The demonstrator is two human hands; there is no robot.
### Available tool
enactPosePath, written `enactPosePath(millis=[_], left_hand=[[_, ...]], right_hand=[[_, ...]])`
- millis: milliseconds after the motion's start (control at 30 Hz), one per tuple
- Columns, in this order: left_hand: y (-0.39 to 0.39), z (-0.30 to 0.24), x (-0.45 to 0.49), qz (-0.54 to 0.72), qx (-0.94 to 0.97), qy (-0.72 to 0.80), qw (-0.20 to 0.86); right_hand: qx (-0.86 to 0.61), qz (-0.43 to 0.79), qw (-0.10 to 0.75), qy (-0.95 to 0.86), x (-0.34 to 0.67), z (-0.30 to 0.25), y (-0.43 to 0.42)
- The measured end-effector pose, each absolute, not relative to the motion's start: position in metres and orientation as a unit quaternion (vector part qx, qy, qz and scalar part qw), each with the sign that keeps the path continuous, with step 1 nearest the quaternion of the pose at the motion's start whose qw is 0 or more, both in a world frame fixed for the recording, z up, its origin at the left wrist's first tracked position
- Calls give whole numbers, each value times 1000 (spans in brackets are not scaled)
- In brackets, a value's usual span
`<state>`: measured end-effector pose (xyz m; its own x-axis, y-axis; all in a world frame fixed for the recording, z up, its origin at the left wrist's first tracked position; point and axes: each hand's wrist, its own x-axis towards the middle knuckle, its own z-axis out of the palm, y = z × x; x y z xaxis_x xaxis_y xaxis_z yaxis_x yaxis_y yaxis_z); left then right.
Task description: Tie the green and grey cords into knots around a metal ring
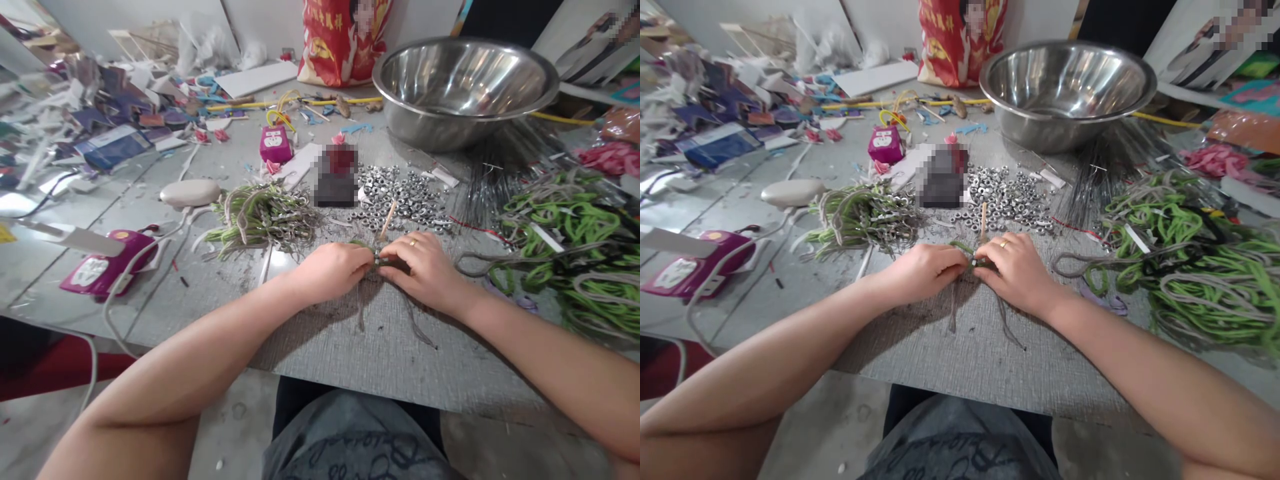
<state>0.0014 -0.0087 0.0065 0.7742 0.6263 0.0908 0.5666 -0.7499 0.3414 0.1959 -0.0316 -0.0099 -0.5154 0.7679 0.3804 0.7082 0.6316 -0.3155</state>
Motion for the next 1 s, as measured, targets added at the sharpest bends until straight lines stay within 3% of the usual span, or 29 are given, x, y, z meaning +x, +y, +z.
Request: enactPosePath(millis=[233, 533, 1000], left_hand=[[-9, 6, 4, 84, 926, 335, 150], [-10, 7, 6, 81, 906, 381, 165], [-11, 2, 10, 52, 908, 394, 135]], right_hand=[[-429, 48, 216, -876, 192, -10, -32], [-436, 115, 225, -864, 196, -11, -29], [-440, 121, 235, -858, 196, -9, -29]])
